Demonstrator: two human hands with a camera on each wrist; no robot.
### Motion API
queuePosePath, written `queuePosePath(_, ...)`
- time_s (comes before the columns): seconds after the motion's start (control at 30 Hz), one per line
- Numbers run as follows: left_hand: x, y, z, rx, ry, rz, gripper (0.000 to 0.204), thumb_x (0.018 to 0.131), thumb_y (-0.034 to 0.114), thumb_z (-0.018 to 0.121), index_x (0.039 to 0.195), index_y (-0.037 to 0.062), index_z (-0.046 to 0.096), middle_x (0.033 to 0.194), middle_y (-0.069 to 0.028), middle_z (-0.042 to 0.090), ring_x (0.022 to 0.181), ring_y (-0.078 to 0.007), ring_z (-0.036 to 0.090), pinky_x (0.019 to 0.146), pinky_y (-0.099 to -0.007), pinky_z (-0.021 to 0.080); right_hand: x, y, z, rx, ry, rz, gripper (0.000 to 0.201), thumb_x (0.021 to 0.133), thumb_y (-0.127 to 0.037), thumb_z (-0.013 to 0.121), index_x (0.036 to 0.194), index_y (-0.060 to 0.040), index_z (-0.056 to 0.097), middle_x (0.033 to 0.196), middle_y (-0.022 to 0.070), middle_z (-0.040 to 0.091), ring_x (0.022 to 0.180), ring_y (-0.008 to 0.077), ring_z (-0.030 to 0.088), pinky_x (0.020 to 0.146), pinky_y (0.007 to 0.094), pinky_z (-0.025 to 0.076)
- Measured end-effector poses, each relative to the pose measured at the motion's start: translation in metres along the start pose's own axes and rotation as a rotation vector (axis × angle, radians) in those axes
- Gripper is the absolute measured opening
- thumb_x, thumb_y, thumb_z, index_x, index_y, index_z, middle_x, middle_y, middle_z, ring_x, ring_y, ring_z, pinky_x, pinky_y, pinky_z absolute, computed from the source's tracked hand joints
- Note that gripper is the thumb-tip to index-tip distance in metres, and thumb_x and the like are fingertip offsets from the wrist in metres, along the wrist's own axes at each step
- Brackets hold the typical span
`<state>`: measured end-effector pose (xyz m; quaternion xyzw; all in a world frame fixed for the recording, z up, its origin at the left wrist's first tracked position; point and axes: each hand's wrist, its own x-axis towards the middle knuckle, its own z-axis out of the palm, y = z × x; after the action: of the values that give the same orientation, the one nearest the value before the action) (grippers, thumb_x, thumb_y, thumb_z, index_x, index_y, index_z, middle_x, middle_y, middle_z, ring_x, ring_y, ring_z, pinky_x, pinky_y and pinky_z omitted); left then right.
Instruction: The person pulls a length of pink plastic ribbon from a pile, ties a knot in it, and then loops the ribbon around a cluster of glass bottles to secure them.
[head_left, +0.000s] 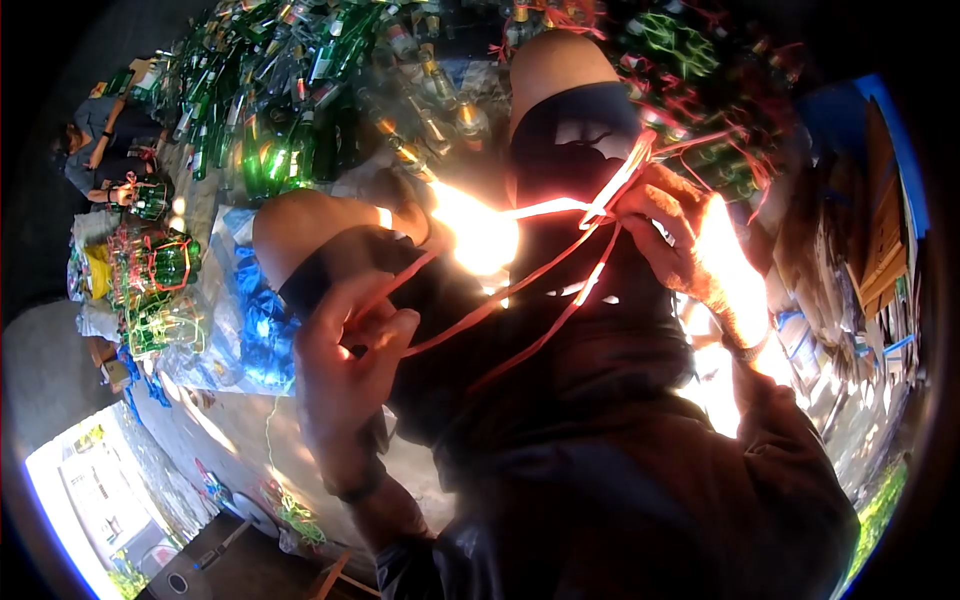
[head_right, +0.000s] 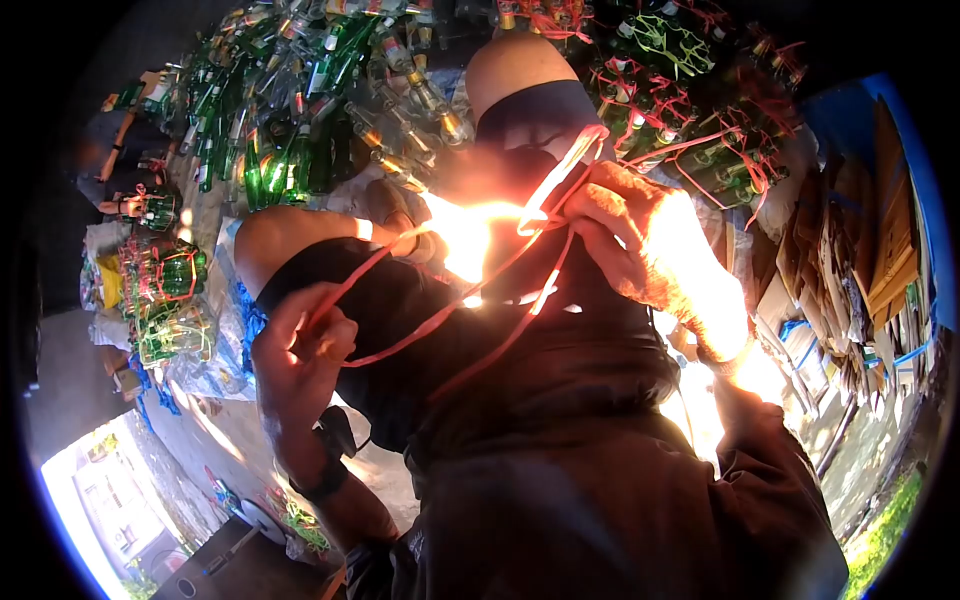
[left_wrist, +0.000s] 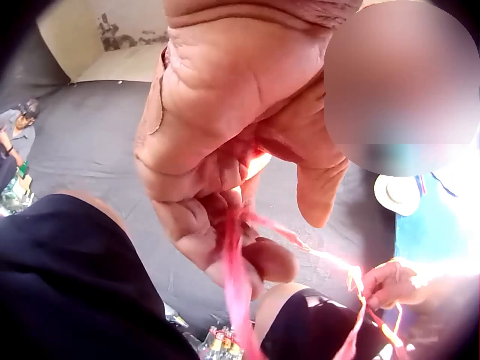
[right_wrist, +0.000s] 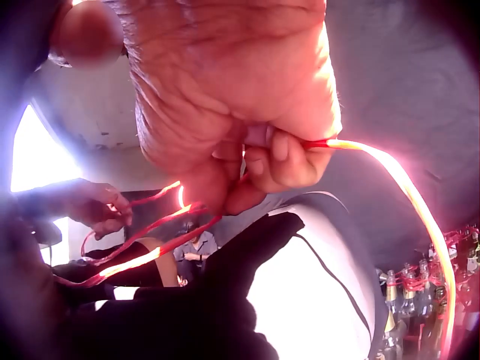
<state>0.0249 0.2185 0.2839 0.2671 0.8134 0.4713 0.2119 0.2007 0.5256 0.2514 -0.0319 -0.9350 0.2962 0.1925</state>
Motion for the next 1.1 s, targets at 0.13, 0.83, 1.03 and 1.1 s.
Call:
queuePosePath(0.13,0.016,0.014,0.017,0.204,0.086,0.248,0.048,0.080,0.008,0.081,0.124,-0.0001,0.063,0.108,-0.0136,0.069,0.097,-0.0243,0.067,0.087,-0.0366,0.054,0.003,-0.003,0.004,-0.007,-0.011,-0.105,0.021,0.077,0.005,0.068,0.096,-0.0047,0.069,0.093,0.0093,0.065,0.080,0.0293,0.067,0.066,0.0372,0.055)
queuePosePath(0.83,0.030,0.018,0.032,-0.040,0.106,0.108,0.023,0.104,0.016,0.058,0.095,-0.0026,0.068,0.067,0.0050,0.052,0.059,-0.0030,0.043,0.052,-0.0218,0.031,0.000,0.000,0.018,0.048,-0.059,-0.013,0.017,0.074,0.007,0.070,0.088,-0.0020,0.066,0.081,0.0115,0.059,0.068,0.0313,0.058,0.059,0.0391,0.046)
queuePosePath(1.03,0.026,0.018,0.012,-0.317,0.245,0.020,0.026,0.104,0.019,0.059,0.094,-0.0028,0.068,0.062,0.0083,0.037,0.054,-0.0007,0.027,0.049,-0.0205,0.021,-0.001,0.005,0.016,0.050,-0.032,0.012,0.016,0.075,0.005,0.070,0.088,-0.0031,0.066,0.080,0.0115,0.060,0.070,0.0306,0.060,0.058,0.0388,0.046)
queuePosePath(1.1,0.024,0.017,0.007,-0.340,0.262,0.026,0.026,0.104,0.019,0.059,0.094,-0.0026,0.068,0.063,0.0083,0.037,0.054,-0.0008,0.027,0.049,-0.0206,0.020,-0.001,0.004,0.013,0.018,-0.017,0.022,0.016,0.076,0.003,0.071,0.088,-0.0047,0.065,0.080,0.0103,0.059,0.068,0.0305,0.061,0.058,0.0388,0.047)
